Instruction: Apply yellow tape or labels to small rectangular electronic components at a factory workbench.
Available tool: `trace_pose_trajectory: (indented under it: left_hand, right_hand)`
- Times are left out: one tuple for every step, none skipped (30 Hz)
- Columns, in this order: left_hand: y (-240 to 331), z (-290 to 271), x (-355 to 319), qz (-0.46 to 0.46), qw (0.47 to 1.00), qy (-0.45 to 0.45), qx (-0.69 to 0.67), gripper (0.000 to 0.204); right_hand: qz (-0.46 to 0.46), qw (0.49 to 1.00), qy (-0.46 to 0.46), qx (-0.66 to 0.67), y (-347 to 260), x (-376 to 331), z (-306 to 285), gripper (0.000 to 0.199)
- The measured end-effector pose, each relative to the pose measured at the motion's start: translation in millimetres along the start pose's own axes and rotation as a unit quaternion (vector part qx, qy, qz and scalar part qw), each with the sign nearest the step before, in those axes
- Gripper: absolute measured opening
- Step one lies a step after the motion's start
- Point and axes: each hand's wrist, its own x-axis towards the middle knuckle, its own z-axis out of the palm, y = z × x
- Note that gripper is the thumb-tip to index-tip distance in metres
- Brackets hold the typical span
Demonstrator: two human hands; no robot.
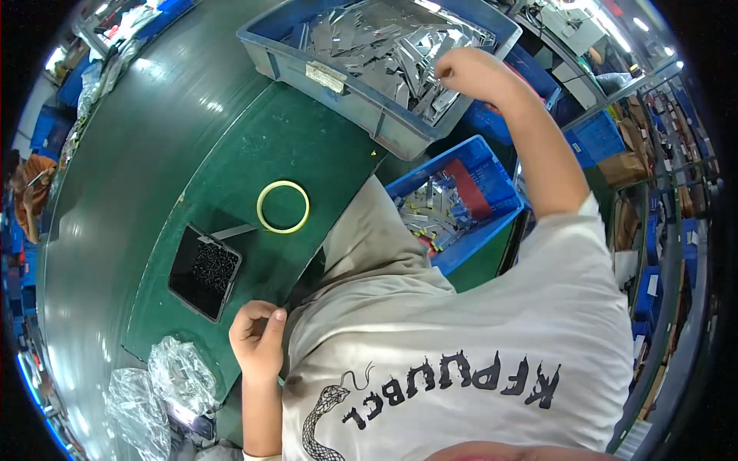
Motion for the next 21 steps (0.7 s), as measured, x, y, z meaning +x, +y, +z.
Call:
trace_pose_trajectory:
  left_hand:
    - [-1,-1,-2,0.012,1.0,-0.009,0.005,0.014]
    - [-1,-3,-4,0.016,1.0,-0.001,0.011,0.011]
    - [1,-5,-6,0.018,1.0,0.004,0.01,0.011]
    - [3,-8,-8,-0.003,1.0,0.006,0.005,0.008]
    - [3,-12,-11,-0.025,1.0,0.014,-0.001,0.007]
    - [4,-14,-12,-0.025,0.999,0.022,-0.002,0.007]
    - [4,-16,-10,-0.008,1.0,0.025,0.009,0.008]
    - [3,-18,-8,0.009,0.999,0.028,0.021,0.01]
    - [2,-19,-7,0.008,0.999,0.034,0.02,0.01]
    - [1,-19,-6,0.016,0.999,0.033,0.016,0.009]
    - [-1,-18,-5,0.023,0.999,0.029,0.011,0.009]
    - [0,-16,-4,0.011,1.0,0.024,-0.005,0.008]
    - [-1,-15,-3,0.01,1.0,0.026,-0.007,0.008]
    - [-2,-15,-3,0.008,1.0,0.018,-0.003,0.008]
    - [-3,-15,-3,0.006,1.0,0.01,0.0,0.008]
    - [1,-13,-4,-0.018,1.0,0.011,-0.009,0.008]
    - [0,-14,-4,-0.02,1.0,0.012,-0.011,0.008]
    - [0,-15,-4,-0.013,1.0,0.003,0.005,0.008]
    - [-1,-15,-4,-0.007,1.0,-0.006,0.02,0.008]
    - [-1,-17,-5,-0.008,1.0,-0.002,0.018,0.008]
    - [-2,-17,-5,-0.009,1.0,-0.005,0.026,0.008]
  right_hand:
    - [0.006,0.996,-0.079,-0.03,7,19,7,0.017]
    - [0.001,0.997,-0.077,-0.03,6,31,7,0.017]
    - [0.003,0.982,-0.17,-0.086,6,40,7,0.018]
    - [0.007,0.955,-0.26,-0.143,5,46,9,0.019]
    - [-0.002,0.955,-0.259,-0.146,2,51,14,0.019]
    - [-0.013,0.954,-0.251,-0.16,1,52,19,0.016]
    - [-0.025,0.954,-0.244,-0.174,2,54,21,0.015]
    - [-0.047,0.956,-0.239,-0.163,-1,54,19,0.013]
    - [-0.052,0.955,-0.239,-0.166,-3,54,18,0.013]
    - [-0.048,0.961,-0.231,-0.141,-4,53,18,0.012]
    - [-0.042,0.967,-0.224,-0.117,-2,51,16,0.011]
    - [-0.058,0.974,-0.208,-0.067,1,49,14,0.009]
    - [-0.059,0.974,-0.209,-0.069,5,48,12,0.009]
    - [-0.065,0.978,-0.199,-0.022,3,48,10,0.008]
    - [-0.07,0.979,-0.188,0.026,1,48,8,0.008]
    - [-0.07,0.983,-0.171,0.001,-1,46,7,0.009]
    - [-0.071,0.982,-0.173,0.0,-6,45,5,0.009]
    - [-0.064,0.982,-0.178,0.01,-9,45,3,0.01]
    - [-0.058,0.981,-0.182,0.019,-12,43,0,0.012]
    - [-0.062,0.981,-0.184,0.017,-21,43,-6,0.012]
    - [-0.099,0.983,-0.152,0.014,-31,42,-13,0.008]
